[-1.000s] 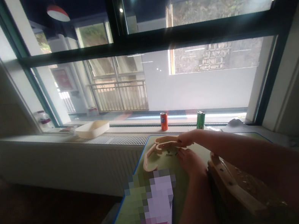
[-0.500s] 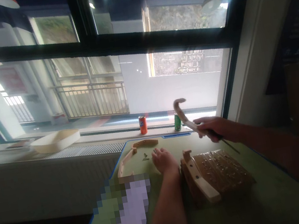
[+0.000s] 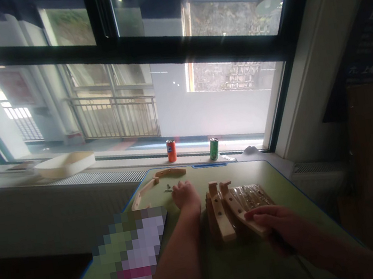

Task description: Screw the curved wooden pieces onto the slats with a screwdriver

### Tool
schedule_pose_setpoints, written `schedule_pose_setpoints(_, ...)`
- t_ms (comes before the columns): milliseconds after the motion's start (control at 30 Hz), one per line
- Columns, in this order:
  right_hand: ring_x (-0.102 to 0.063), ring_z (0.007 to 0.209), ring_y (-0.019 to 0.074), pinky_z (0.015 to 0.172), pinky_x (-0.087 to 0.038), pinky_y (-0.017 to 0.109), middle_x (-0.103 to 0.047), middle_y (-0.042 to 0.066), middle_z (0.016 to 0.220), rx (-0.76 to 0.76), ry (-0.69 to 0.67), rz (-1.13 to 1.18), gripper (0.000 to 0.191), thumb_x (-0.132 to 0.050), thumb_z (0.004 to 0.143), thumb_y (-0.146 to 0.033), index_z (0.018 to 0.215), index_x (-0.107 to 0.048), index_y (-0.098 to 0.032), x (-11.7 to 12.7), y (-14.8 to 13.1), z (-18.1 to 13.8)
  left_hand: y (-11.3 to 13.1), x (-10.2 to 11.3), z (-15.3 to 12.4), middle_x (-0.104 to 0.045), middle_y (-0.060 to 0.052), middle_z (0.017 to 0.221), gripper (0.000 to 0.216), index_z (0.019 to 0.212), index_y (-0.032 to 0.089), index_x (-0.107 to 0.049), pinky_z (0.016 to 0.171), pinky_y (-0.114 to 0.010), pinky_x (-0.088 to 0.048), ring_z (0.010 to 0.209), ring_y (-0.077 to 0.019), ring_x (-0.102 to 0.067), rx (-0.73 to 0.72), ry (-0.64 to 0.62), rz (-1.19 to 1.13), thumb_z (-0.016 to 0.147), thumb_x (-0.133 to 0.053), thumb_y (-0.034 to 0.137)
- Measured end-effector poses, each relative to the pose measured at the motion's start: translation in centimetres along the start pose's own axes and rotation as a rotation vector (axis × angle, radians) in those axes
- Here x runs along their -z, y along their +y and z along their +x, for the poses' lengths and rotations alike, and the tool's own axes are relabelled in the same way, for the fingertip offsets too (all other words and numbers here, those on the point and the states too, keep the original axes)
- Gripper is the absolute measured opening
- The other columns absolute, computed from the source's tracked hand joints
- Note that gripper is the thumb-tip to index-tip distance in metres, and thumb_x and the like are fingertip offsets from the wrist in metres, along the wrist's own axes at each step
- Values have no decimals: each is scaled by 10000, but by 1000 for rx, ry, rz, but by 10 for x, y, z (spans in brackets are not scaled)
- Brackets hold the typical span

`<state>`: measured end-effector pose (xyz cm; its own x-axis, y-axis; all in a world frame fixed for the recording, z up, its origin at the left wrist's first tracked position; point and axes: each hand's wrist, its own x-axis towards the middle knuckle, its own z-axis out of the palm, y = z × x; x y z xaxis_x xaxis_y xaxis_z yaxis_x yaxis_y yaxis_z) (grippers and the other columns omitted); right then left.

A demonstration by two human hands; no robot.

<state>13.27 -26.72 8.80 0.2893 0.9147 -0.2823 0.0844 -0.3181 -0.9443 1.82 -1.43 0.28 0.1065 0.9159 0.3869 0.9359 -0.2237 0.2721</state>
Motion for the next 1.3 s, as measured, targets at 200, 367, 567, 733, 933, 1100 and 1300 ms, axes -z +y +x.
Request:
schedule_pose_setpoints(200, -456, 350, 50, 329, -288, 158, -599, -9, 609, -6, 36, 142, 359, -519, 775, -443, 986, -603, -165, -10, 2, -2, -3, -4, 0, -570, -122, 993, 296, 912, 146, -586, 763, -356, -380, 954, -259, -491, 3, -2, 40, 833, -304, 109)
schedule_pose_setpoints(367, -466, 342, 50, 319, -312, 156, -639, 18, 661, 15, -15, 185, 381, -516, 779, -488, 950, -607, -160, -21, -1, 2, -6, -6, -2, -573, -125, 990, 297, 915, 140, -580, 771, -347, -379, 955, -254, -500, -15, -4, 61, 839, -295, 112)
schedule_pose_setpoints(567, -487, 341, 81, 327, -325, 143, -541, -30, 413, -46, -44, 159, 437, -486, 804, -502, 1074, -573, -170, -25, -9, -3, -6, -4, -2, -579, -121, 979, 301, 910, 147, -581, 781, -328, -381, 956, -234, -510, -39, -27, 65, 840, -292, 96)
schedule_pose_setpoints(733, -494, 323, 94, 316, -338, 164, -543, -39, 430, -24, -26, 75, 490, -470, 801, -527, 1157, -550, -201, -15, -5, -7, -4, -2, -2, -577, -120, 975, 332, 936, 154, -586, 774, -328, -386, 948, -230, -509, -39, -37, 66, 843, -274, 87)
schedule_pose_setpoints(933, -425, 320, 58, 314, -274, 194, -639, 6, 667, 116, -52, -366, 415, -461, 786, -553, 936, -661, -222, 22, -17, 6, -2, -3, -1, -556, -144, 1006, 337, 891, 121, -627, 774, -351, -390, 961, -259, -497, -29, -53, 82, 846, -294, 115)
schedule_pose_setpoints(1100, -567, 598, 165, 492, -361, 253, -655, 45, 721, 387, 143, -878, 440, -494, 740, -601, 881, -681, -228, 31, -32, 46, -2, -3, -1, -550, -149, 1020, 344, 894, 108, -630, 784, -348, -387, 968, -257, -486, -45, -70, 80, 835, -292, 94)
schedule_pose_setpoints(1300, -579, 702, 192, 527, -351, 254, -664, 55, 852, 375, 120, -921, 487, -611, 634, -605, 954, -637, -239, 20, -19, 76, -3, -4, -6, -550, -133, 1043, 338, 916, 125, -622, 803, -327, -382, 974, -238, -484, -57, -74, 73, 848, -292, 105)
